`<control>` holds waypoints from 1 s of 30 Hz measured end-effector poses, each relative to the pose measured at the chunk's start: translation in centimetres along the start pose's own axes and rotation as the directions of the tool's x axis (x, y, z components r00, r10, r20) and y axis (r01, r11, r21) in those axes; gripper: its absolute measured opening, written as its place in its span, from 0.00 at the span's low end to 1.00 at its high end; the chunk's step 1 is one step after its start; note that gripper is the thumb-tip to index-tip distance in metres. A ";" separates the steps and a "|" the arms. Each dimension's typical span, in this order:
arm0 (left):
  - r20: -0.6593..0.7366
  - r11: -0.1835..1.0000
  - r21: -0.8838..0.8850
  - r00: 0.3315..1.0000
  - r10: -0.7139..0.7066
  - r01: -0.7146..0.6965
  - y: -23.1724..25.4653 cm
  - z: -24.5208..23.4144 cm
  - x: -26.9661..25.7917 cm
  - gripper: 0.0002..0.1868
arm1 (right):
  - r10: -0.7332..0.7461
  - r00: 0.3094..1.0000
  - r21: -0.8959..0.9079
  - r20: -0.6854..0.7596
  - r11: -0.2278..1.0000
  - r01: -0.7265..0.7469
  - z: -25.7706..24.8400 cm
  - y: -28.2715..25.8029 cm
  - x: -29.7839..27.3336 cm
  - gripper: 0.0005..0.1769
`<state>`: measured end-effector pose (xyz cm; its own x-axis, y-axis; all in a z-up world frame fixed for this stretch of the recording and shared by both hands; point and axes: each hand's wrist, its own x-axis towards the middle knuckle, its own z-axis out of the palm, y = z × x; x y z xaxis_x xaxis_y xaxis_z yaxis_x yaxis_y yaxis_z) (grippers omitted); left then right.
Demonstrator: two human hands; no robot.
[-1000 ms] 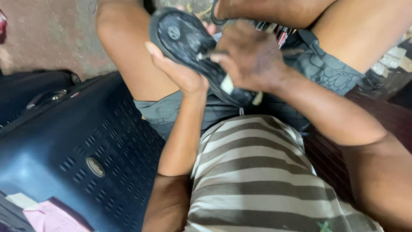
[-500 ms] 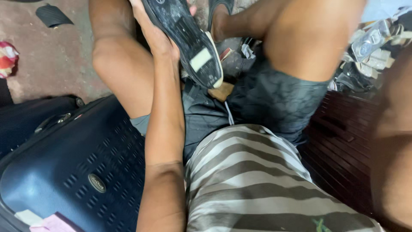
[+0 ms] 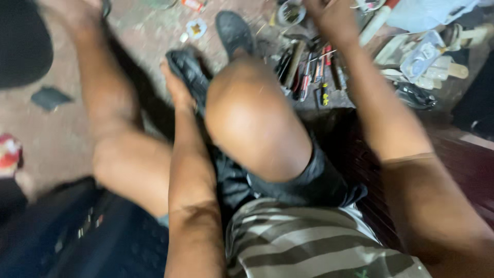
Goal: The person repairs a black high-heeled shoe by scraping the sole with a metal tool, applying a white substance with a cloth, and using scissors to trim excess material. The person works on the sole and heel areas throughout the clip.
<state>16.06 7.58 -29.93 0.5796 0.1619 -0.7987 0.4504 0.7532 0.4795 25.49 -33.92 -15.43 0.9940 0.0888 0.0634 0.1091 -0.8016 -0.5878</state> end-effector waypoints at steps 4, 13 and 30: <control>-0.132 0.993 0.111 0.991 -0.030 0.045 -2.0 -1.9 1.8 0.47 | 0.339 0.914 0.282 0.224 0.875 -0.394 4.4 -0.6 -1.7 0.32; -0.234 0.976 0.109 0.959 -0.160 0.189 -4.3 -4.3 5.8 0.45 | 0.530 0.695 0.652 0.486 0.310 -0.692 7.8 1.5 -3.5 0.21; 0.666 0.138 0.733 0.744 0.050 -0.666 3.0 16.6 -5.6 0.22 | 0.239 0.866 0.888 0.439 0.035 -0.459 12.0 -5.7 3.8 0.18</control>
<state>25.43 -1.68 -18.03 0.9061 -0.2672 -0.3282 0.1742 -0.4714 0.8646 28.66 -21.97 -21.52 0.8865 0.1448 -0.4394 -0.4540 0.4558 -0.7656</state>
